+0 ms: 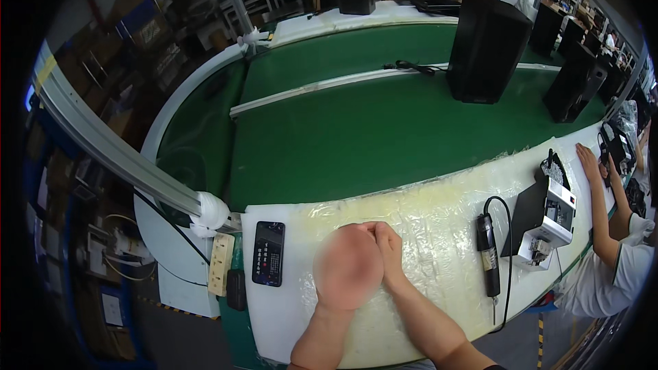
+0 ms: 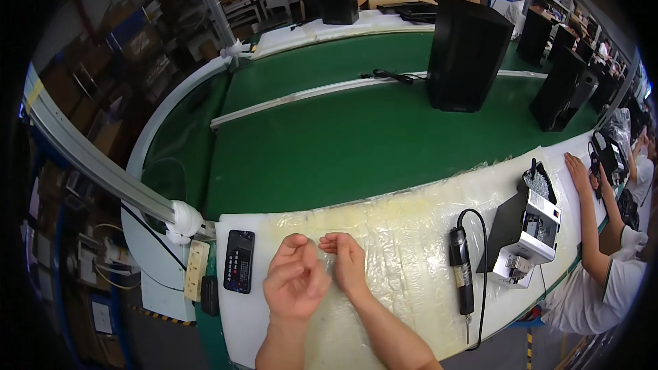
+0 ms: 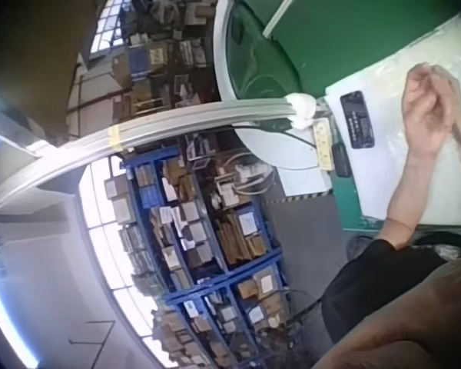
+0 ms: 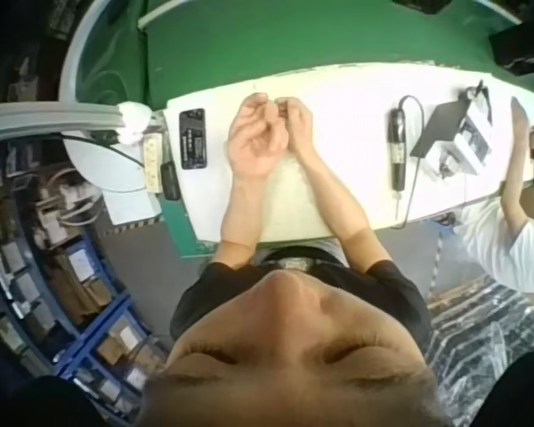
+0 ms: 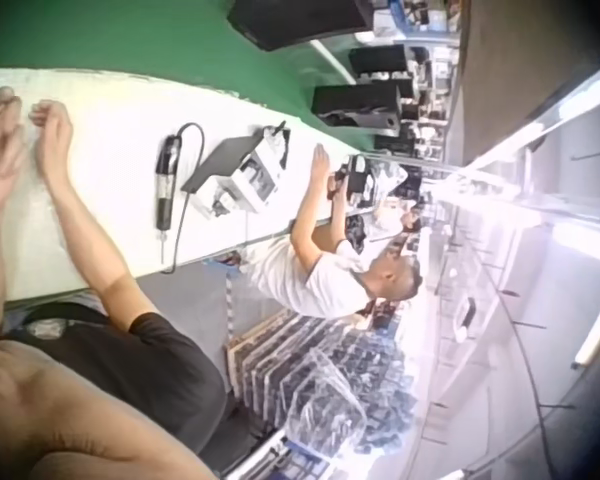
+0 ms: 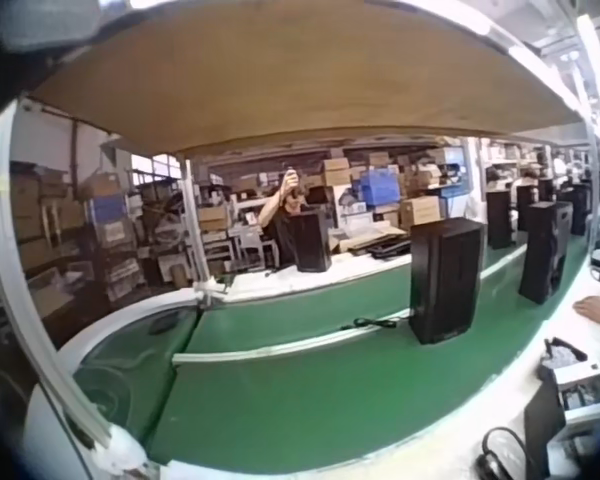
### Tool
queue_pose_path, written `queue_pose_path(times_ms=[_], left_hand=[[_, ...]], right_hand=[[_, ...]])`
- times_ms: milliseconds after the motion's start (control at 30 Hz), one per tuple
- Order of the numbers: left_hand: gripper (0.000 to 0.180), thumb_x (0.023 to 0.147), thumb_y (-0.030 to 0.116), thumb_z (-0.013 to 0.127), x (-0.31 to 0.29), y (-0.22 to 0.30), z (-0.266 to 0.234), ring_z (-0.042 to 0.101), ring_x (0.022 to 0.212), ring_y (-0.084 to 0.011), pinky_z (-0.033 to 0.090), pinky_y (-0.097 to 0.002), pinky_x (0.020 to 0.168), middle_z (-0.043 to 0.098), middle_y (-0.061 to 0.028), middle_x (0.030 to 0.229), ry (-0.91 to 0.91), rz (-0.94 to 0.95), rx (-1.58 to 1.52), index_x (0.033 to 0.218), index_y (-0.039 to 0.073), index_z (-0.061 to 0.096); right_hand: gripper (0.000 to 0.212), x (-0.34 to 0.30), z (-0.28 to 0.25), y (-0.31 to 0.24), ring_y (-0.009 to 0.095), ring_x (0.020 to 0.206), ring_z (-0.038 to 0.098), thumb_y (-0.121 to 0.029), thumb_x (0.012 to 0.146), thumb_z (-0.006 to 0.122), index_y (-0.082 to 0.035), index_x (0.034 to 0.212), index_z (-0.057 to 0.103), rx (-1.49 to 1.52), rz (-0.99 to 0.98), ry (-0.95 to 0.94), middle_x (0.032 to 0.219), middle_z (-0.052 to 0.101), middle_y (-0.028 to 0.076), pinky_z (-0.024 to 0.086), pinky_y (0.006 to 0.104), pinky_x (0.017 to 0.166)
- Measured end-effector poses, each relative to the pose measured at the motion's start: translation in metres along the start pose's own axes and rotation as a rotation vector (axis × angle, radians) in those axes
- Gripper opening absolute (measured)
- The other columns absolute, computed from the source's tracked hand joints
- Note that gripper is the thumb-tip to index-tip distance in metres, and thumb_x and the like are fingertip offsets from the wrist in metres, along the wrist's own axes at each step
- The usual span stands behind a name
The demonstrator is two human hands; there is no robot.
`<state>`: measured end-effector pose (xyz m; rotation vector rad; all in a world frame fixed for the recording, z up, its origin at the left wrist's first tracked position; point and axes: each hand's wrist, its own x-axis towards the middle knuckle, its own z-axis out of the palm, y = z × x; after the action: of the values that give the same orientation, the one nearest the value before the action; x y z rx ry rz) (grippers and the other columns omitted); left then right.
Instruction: Assemble electronic housing components using an electric screwdriver.
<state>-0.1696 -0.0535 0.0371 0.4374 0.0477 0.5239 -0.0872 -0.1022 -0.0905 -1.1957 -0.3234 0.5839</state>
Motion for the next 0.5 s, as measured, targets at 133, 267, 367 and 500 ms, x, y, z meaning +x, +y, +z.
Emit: queue_pose_path(times_ms=[133,267,367,500], left_hand=[[0.017,0.094,0.005,0.048,0.004,-0.009,-0.014,0.050,0.053,-0.0153,0.038,-0.0262,0.047,0.058,-0.0072,0.094,0.120,-0.016,0.231,0.109,0.002,0.055],[0.011,0.095,0.008,0.051,0.012,-0.010,-0.025,0.049,0.057,-0.0125,0.038,-0.0249,0.047,0.059,-0.0058,0.095,0.249,-0.096,0.174,0.105,0.006,0.054],[0.008,0.094,0.008,0.053,0.018,-0.011,-0.031,0.048,0.060,-0.0109,0.038,-0.0240,0.048,0.058,-0.0038,0.094,0.342,-0.135,0.075,0.102,0.008,0.053],[0.004,0.096,0.013,0.052,0.024,-0.011,-0.037,0.048,0.061,-0.0090,0.037,-0.0229,0.049,0.058,-0.0012,0.092,0.407,-0.160,0.019,0.098,0.010,0.053]], right_hand=[[0.032,0.000,0.001,0.002,0.017,0.084,0.064,-0.023,0.103,0.042,0.004,0.104,0.060,0.009,0.012,0.020,0.094,0.066,0.012,0.053,0.0298,0.078],[0.029,0.001,0.000,0.001,0.017,0.083,0.064,-0.021,0.103,0.044,0.003,0.105,0.060,-0.006,-0.010,0.029,0.094,0.066,0.011,0.053,0.0292,0.077],[0.029,0.002,0.002,0.002,0.017,0.083,0.064,-0.021,0.103,0.043,0.004,0.105,0.059,0.006,-0.038,0.039,0.094,0.066,0.012,0.053,0.0292,0.077],[0.030,0.003,0.002,0.004,0.016,0.083,0.064,-0.021,0.103,0.043,0.004,0.105,0.059,0.028,-0.041,0.039,0.094,0.066,0.012,0.053,0.0291,0.077]])
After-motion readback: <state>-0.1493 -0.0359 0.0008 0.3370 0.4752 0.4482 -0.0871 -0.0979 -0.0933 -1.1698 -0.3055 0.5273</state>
